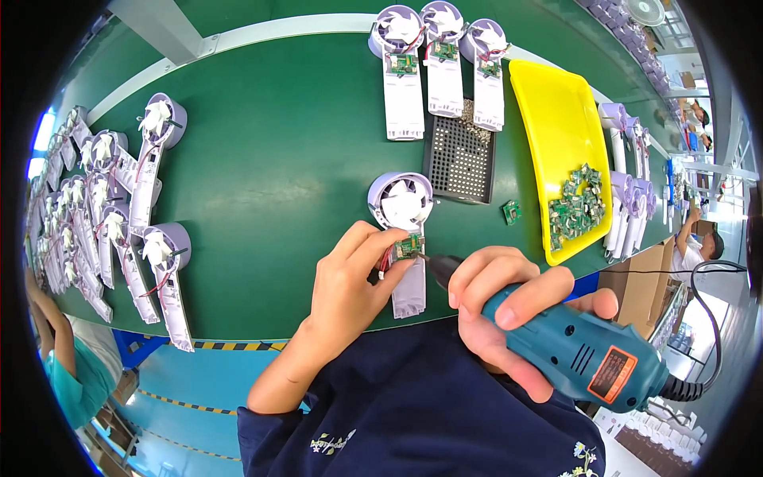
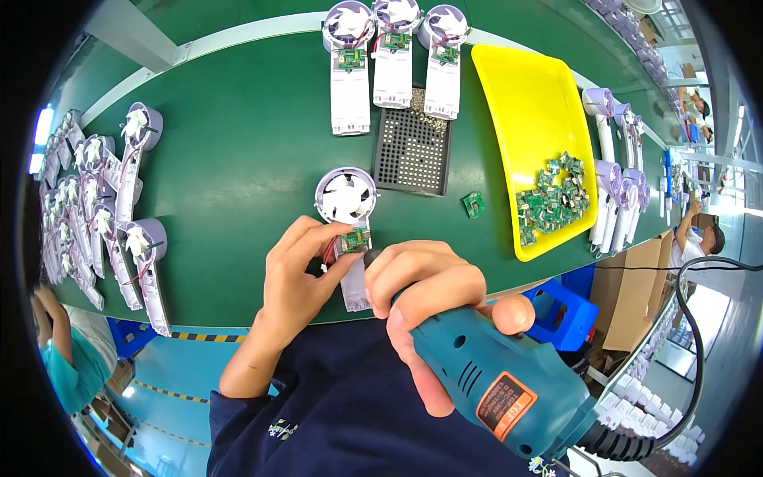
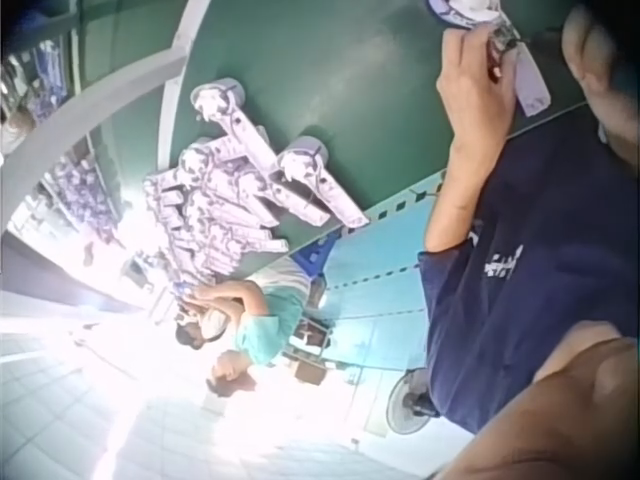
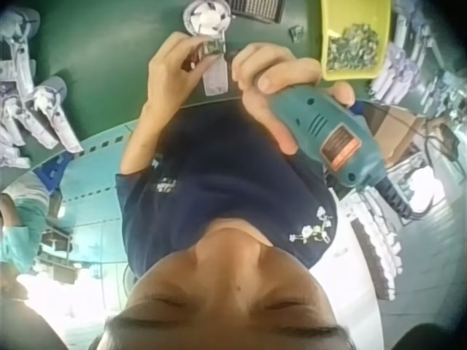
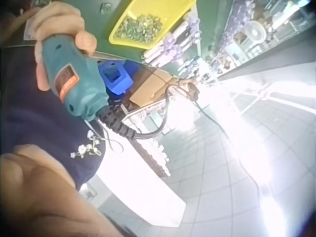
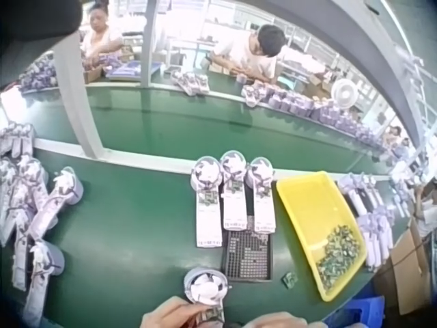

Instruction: The person assembles handheld fans by connecting wire plugs to circuit boards, inserting the boards into the fan housings, and securing them with screws using an electric screwdriver.

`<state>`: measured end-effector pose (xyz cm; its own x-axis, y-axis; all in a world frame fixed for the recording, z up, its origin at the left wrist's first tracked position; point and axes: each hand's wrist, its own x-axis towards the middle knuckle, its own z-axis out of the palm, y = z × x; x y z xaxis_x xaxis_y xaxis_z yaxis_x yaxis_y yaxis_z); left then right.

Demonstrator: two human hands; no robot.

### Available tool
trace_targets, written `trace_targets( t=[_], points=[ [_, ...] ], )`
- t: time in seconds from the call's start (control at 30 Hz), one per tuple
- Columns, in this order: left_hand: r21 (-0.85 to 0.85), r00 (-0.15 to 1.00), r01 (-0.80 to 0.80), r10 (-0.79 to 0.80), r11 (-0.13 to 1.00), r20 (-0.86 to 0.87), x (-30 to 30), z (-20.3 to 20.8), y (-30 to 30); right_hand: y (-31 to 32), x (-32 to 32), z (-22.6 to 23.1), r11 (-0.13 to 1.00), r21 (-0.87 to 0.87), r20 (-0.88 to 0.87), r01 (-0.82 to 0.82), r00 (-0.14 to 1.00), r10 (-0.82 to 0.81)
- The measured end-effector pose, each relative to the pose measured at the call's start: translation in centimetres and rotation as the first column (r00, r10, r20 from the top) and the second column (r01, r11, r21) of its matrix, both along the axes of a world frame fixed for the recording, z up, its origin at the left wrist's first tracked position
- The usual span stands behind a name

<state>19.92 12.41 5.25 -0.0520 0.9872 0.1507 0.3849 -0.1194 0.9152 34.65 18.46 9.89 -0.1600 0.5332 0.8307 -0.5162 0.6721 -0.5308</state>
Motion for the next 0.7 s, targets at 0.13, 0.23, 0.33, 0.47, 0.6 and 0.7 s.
trace_targets(
  t=[0.13, 0.23, 0.33, 0.47, 0.6, 0.7],
  points=[
    [-0.051, 1.0, -0.018, 0.019, 0.999, 0.018, 0.2, 0.4, -0.1, -0.2, 0.0, 1.2, 0.999, 0.019, -0.019, 0.031, 0.999, -0.03],
    [-0.026, 1.0, -0.011, 0.011, 1.0, 0.022, 0.0, 0.3, 0.1, -0.5, 0.3, 2.0, 0.998, -0.01, -0.102, 0.064, 0.993, -0.065],
    [-0.038, 0.997, -0.009, 0.011, 0.999, 0.071, 0.1, 0.3, 0.3, -0.6, 1.3, 3.0, 0.996, -0.078, -0.114, 0.047, 0.992, -0.056],
    [0.001, 0.996, -0.004, 0.004, 1.0, 0.091, 0.1, 0.4, 0.1, -0.8, 1.8, 3.7, 0.981, -0.181, -0.22, 0.065, 0.97, -0.105],
    [0.092, 0.998, 0.0, -0.006, 0.996, 0.067, -0.2, 0.9, 0.1, -1.0, 3.3, 4.1, 0.916, -0.402, -0.272, -0.009, 0.956, -0.11],
    [0.163, 0.992, -0.007, -0.013, 0.987, 0.123, -0.7, 1.0, 0.3, -0.2, 3.7, 3.6, 0.887, -0.455, -0.29, -0.078, 0.955, -0.065]
  ],
)
